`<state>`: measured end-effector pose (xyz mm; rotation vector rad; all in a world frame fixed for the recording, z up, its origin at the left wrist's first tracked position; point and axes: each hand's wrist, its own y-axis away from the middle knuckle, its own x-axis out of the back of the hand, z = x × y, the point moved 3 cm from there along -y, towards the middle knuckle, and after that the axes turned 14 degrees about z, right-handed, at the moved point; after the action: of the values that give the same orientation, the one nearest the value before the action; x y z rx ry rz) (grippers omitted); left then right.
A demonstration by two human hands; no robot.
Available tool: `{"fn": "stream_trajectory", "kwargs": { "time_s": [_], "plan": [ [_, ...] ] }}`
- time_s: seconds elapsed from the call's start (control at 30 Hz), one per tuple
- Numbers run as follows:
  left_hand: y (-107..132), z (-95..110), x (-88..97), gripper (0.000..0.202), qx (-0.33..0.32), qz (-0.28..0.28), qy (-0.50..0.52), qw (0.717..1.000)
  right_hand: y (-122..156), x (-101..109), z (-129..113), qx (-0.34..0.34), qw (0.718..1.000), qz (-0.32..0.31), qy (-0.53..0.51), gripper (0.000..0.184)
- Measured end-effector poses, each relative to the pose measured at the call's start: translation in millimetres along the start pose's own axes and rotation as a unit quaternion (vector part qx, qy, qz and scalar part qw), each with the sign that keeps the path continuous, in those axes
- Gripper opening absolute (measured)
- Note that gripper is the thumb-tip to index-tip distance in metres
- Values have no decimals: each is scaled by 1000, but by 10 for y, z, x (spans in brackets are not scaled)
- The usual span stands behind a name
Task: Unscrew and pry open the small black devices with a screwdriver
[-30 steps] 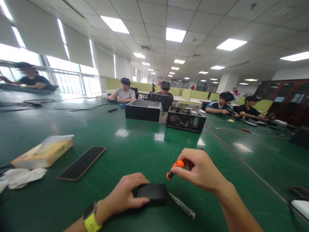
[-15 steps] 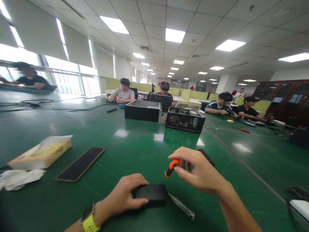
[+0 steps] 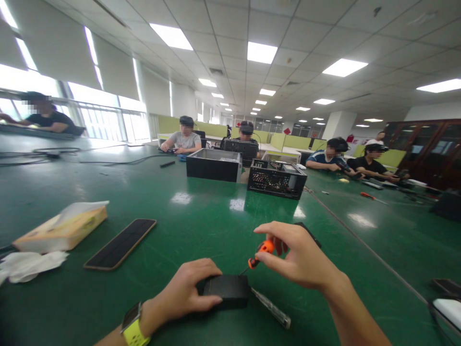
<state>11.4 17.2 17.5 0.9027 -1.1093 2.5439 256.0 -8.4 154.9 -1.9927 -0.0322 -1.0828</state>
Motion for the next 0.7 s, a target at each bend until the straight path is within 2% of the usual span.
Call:
{"fn": "stream_trajectory", "kwargs": {
  "time_s": [0.1,0.23,0.4,0.6,0.7],
  "plan": [
    [2,4,2,38,-1,1,-4,1000,-5,-12,4,-6,1000,12,13,25],
    [-1,12,5,38,-1,1,-2,1000,-11,-26,-13,4,999,-6,-31,28],
    [-7,15,8,39,-6,4,-7,1000,-2,-24,19,-22,1000,13,6,27],
    [-10,20,10,38,-10,4,-7,1000,-4,-31,-3,-5,999,-17,-34,29],
    [-11,25,12,38,-6,1,-5,1000,-8,-27,6,-6,1000,15,-6,25]
  ]
}}
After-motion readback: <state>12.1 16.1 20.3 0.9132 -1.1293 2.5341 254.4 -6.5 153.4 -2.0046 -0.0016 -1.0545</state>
